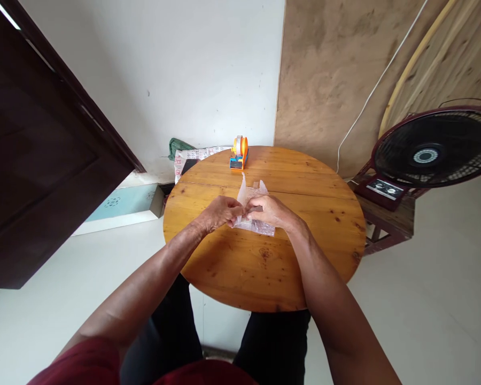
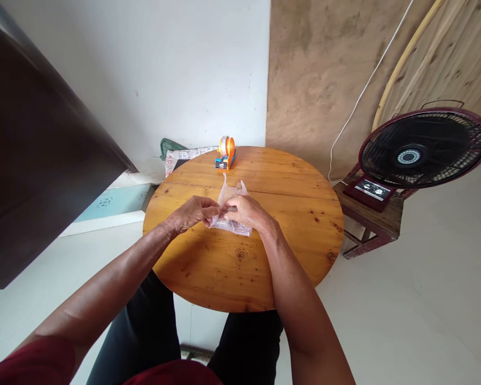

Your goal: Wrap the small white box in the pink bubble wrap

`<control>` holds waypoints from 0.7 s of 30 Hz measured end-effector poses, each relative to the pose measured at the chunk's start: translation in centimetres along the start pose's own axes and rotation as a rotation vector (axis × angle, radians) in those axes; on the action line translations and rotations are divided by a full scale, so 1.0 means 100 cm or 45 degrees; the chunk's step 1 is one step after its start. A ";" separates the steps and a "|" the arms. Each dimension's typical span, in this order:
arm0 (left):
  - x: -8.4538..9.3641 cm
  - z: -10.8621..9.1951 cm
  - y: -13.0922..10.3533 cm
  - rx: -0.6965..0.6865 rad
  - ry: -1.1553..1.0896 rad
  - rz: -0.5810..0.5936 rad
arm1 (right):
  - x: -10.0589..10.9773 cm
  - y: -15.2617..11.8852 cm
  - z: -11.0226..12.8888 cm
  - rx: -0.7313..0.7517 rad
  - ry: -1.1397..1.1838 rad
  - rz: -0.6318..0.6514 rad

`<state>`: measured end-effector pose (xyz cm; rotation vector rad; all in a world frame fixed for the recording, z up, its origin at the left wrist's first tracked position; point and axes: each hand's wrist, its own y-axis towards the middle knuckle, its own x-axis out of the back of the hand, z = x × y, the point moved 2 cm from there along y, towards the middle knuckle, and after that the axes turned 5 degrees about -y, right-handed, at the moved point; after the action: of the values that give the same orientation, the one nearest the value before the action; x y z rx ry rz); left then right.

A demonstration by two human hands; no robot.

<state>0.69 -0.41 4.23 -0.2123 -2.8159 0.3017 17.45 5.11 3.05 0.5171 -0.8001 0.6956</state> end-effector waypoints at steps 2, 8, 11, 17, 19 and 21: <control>0.004 -0.005 -0.008 -0.059 0.043 0.141 | 0.001 -0.001 0.001 -0.004 -0.015 0.005; -0.002 -0.009 -0.018 -0.313 0.565 0.136 | 0.011 -0.008 0.001 -0.062 -0.017 0.064; -0.012 -0.001 -0.016 -0.478 0.893 -0.045 | 0.018 -0.011 -0.004 -0.112 0.017 -0.005; -0.019 0.020 -0.022 -0.840 1.042 -0.244 | 0.026 -0.016 -0.018 -0.199 0.002 -0.004; -0.020 0.024 -0.024 -0.895 1.006 -0.282 | 0.028 -0.017 -0.020 -0.215 -0.038 0.013; -0.025 0.026 -0.025 -0.899 0.994 -0.307 | 0.029 -0.018 -0.020 -0.229 -0.075 0.012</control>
<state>1.93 -3.78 1.72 -0.0989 -2.0219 -0.6931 21.12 6.30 3.82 0.3722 -0.9112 0.6123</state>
